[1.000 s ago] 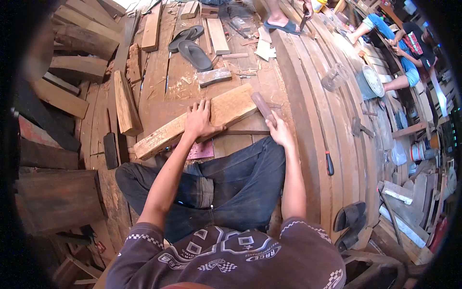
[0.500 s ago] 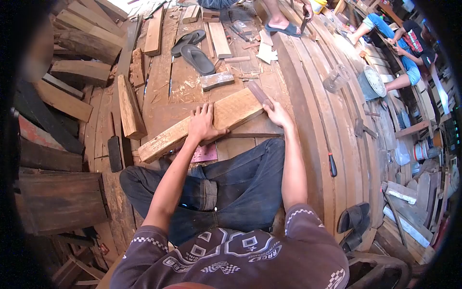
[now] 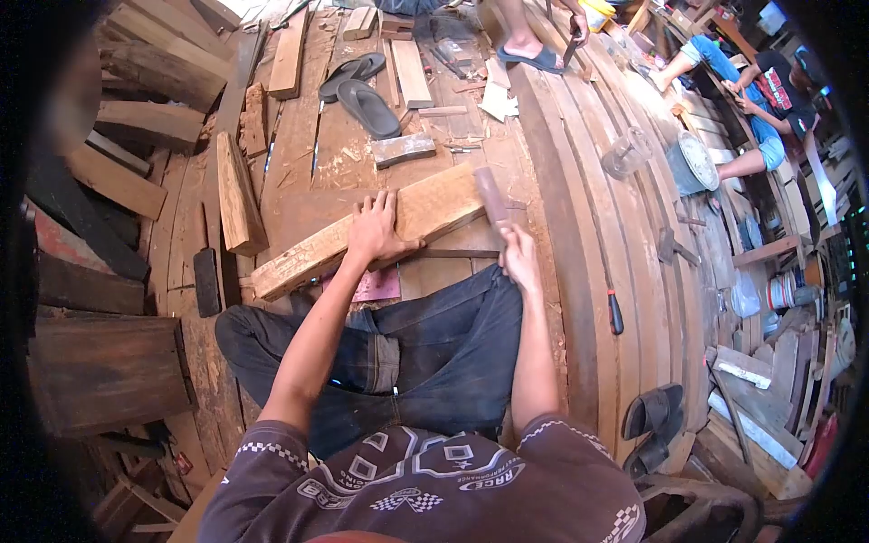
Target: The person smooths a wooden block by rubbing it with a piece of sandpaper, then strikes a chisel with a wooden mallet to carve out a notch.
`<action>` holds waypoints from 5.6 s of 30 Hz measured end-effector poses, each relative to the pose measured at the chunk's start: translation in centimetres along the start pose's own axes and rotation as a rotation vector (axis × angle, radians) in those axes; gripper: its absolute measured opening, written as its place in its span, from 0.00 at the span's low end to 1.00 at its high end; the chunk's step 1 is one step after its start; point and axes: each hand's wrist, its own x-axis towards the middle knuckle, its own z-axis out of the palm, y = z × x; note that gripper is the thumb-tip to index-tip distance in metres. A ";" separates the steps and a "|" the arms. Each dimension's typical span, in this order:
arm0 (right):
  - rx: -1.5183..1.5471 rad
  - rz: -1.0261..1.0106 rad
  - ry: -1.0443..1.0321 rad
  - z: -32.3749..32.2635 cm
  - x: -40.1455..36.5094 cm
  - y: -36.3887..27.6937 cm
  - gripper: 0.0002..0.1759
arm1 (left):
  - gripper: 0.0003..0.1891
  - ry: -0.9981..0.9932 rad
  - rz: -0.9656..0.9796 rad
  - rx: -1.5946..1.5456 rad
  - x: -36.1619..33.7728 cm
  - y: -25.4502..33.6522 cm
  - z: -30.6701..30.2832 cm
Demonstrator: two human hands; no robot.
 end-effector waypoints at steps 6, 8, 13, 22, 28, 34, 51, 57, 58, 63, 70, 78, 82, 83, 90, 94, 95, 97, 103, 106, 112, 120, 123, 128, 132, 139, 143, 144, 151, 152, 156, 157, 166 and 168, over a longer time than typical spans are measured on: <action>-0.141 -0.280 -0.081 2.7 1.1 1.3 0.16 | 0.66 -0.044 -0.009 -0.016 0.0 0.1 -0.6; -0.317 -0.404 -0.030 3.2 0.8 1.1 0.16 | 0.65 -0.072 -0.029 -0.030 0.0 0.3 -0.9; -0.516 -0.470 -0.023 3.3 -1.1 -0.8 0.17 | 0.65 -0.063 -0.031 -0.025 -0.1 0.1 -0.7; -0.210 -0.253 -0.168 3.6 -0.8 1.0 0.20 | 0.65 -0.056 -0.024 -0.038 0.0 0.3 -0.7; -0.269 -0.018 -0.302 3.8 -2.1 -1.5 0.24 | 0.64 -0.031 -0.014 -0.028 -0.1 0.2 -0.3; -0.562 -0.544 -0.190 4.6 -0.4 2.2 0.26 | 0.65 -0.065 -0.023 -0.021 0.0 0.4 -0.9; -0.622 -0.297 -0.098 4.0 2.1 -0.4 0.21 | 0.65 -0.012 -0.009 -0.003 -0.1 0.2 -0.3; -0.630 -0.391 -0.164 4.6 1.9 0.2 0.19 | 0.67 -0.016 -0.004 0.004 -0.1 0.2 -0.4; -0.629 -0.389 -0.285 5.0 -0.1 -1.0 0.18 | 0.67 -0.005 -0.006 0.012 -0.1 0.1 -0.2; -0.638 -0.318 -0.126 3.5 2.4 -0.2 0.19 | 0.67 0.015 -0.002 0.011 -0.2 -0.2 0.7; -0.641 -0.404 -0.264 4.5 1.1 -0.7 0.19 | 0.67 0.025 0.013 0.013 0.2 -0.1 0.2; -0.601 -0.439 -0.065 3.3 5.9 4.3 0.22 | 0.65 -0.027 -0.002 0.022 -0.1 0.6 -1.0; -0.652 -0.391 -0.265 2.9 2.7 -0.5 0.18 | 0.66 0.046 0.025 0.048 0.2 -0.2 0.7; -0.492 -0.474 -0.217 2.3 4.4 1.0 0.19 | 0.66 0.030 0.017 0.034 -0.1 -0.2 1.0; -0.657 -0.402 -0.405 3.7 3.6 -1.2 0.27 | 0.65 -0.006 -0.002 0.027 0.2 0.1 -0.1; -0.597 -0.284 -0.136 3.3 7.2 0.6 0.26 | 0.65 -0.033 -0.023 0.001 -0.3 0.7 -0.2; -0.593 -0.238 -0.171 4.2 6.6 0.1 0.24 | 0.65 -0.028 -0.028 0.001 0.0 0.7 -0.7; -0.515 -0.492 -0.277 5.5 3.6 -0.4 0.25 | 0.65 -0.012 -0.019 0.015 -0.1 0.6 -0.7; -0.558 -0.299 -0.127 2.7 7.0 -0.1 0.22 | 0.66 -0.027 -0.014 -0.013 0.0 0.4 -0.5; -0.573 -0.331 -0.223 5.0 6.3 1.0 0.22 | 0.66 0.027 0.005 0.034 -0.1 0.1 0.1; -0.591 -0.323 -0.084 3.7 7.4 -0.3 0.21 | 0.66 0.023 -0.003 -0.009 0.0 0.1 0.2; -0.586 -0.405 -0.259 4.3 6.6 -0.2 0.23 | 0.65 -0.015 -0.005 -0.007 -0.1 0.3 -0.4; -0.624 -0.213 -0.022 3.0 8.9 -0.2 0.24 | 0.65 0.000 -0.009 -0.008 -0.5 0.4 -0.2; -0.696 -0.296 -0.193 3.5 5.2 -3.2 0.26 | 0.64 -0.012 -0.014 -0.009 0.0 0.4 -0.8; -0.711 -0.235 -0.135 2.4 10.0 0.1 0.24 | 0.64 -0.036 -0.019 -0.014 -0.3 0.6 -0.5; -0.646 -0.152 -0.171 3.3 9.1 -2.8 0.22 | 0.66 -0.012 -0.014 -0.019 0.0 0.2 0.2; -0.752 -0.381 -0.290 4.8 6.2 -3.7 0.23 | 0.66 0.006 -0.003 0.001 0.0 0.0 0.4; -0.759 -0.433 -0.285 5.9 5.8 -3.2 0.23 | 0.66 0.019 -0.003 0.012 0.1 -0.1 0.2; -0.795 -0.319 -0.196 5.5 7.8 -3.1 0.23 | 0.66 0.011 -0.010 0.013 0.0 0.2 -0.2; -0.832 -0.515 -0.259 6.2 7.8 -1.6 0.24 | 0.66 0.002 -0.010 0.015 -0.1 0.2 -0.1; -0.755 -0.162 -0.320 3.9 7.5 -6.3 0.23 | 0.67 0.013 -0.013 0.006 -0.2 0.0 0.5; -0.702 -0.121 -0.246 4.3 8.2 -5.9 0.24 | 0.67 0.017 -0.013 0.004 -0.1 0.0 0.5; -0.814 -0.180 -0.159 6.1 6.4 -6.6 0.26 | 0.68 0.031 -0.053 -0.056 -0.5 0.3 0.0; -0.726 -0.120 -0.119 6.1 5.8 -6.8 0.27 | 0.71 0.063 -0.061 -0.059 -0.6 0.3 -0.5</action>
